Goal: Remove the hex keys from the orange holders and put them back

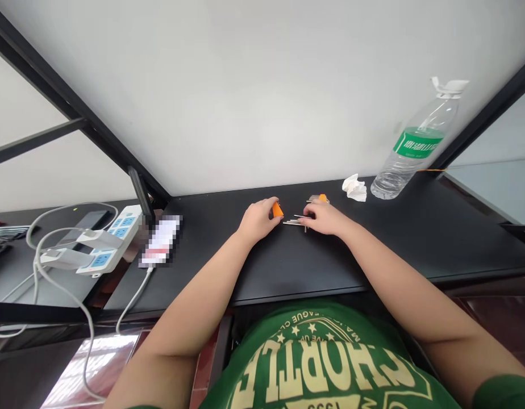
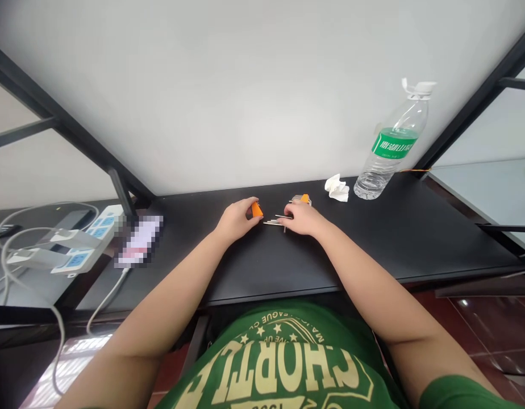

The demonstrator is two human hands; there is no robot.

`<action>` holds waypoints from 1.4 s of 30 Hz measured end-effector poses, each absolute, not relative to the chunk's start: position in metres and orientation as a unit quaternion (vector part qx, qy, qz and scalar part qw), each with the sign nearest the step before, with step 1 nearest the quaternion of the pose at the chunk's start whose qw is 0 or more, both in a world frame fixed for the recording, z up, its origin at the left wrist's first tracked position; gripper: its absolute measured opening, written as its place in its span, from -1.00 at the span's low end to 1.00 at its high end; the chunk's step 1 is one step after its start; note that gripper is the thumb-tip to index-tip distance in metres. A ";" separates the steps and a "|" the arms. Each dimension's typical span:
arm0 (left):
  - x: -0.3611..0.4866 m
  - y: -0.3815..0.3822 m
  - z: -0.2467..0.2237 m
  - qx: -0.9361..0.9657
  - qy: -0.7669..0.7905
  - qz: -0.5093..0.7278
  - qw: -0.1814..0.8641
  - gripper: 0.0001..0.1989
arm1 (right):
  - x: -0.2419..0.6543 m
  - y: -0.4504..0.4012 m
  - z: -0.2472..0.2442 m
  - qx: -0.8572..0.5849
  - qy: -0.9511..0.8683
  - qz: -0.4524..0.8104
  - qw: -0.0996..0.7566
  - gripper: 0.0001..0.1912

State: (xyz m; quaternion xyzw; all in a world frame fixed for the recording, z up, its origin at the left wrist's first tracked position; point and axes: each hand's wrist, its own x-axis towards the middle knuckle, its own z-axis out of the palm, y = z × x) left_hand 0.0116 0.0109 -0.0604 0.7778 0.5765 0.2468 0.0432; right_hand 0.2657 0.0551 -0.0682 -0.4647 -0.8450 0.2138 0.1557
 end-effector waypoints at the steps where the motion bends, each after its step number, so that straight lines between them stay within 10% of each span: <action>1: 0.012 0.010 -0.061 0.779 0.576 0.246 0.043 -0.49 | 0.263 0.052 -0.068 -0.457 -0.850 0.214 0.147 -0.74; 9: 0.013 0.009 -0.062 0.782 0.558 0.269 0.072 -0.46 | 0.254 0.040 -0.066 -0.417 -0.874 0.210 0.134 -0.90; 24: 0.031 -0.002 -0.060 0.798 0.513 0.290 0.131 -0.54 | 0.232 0.031 -0.065 -0.368 -0.776 0.356 0.368 -0.87; 42: 0.019 0.005 -0.057 0.768 0.585 0.244 0.084 -0.51 | 0.263 0.054 -0.070 -0.453 -0.855 0.204 0.147 -0.83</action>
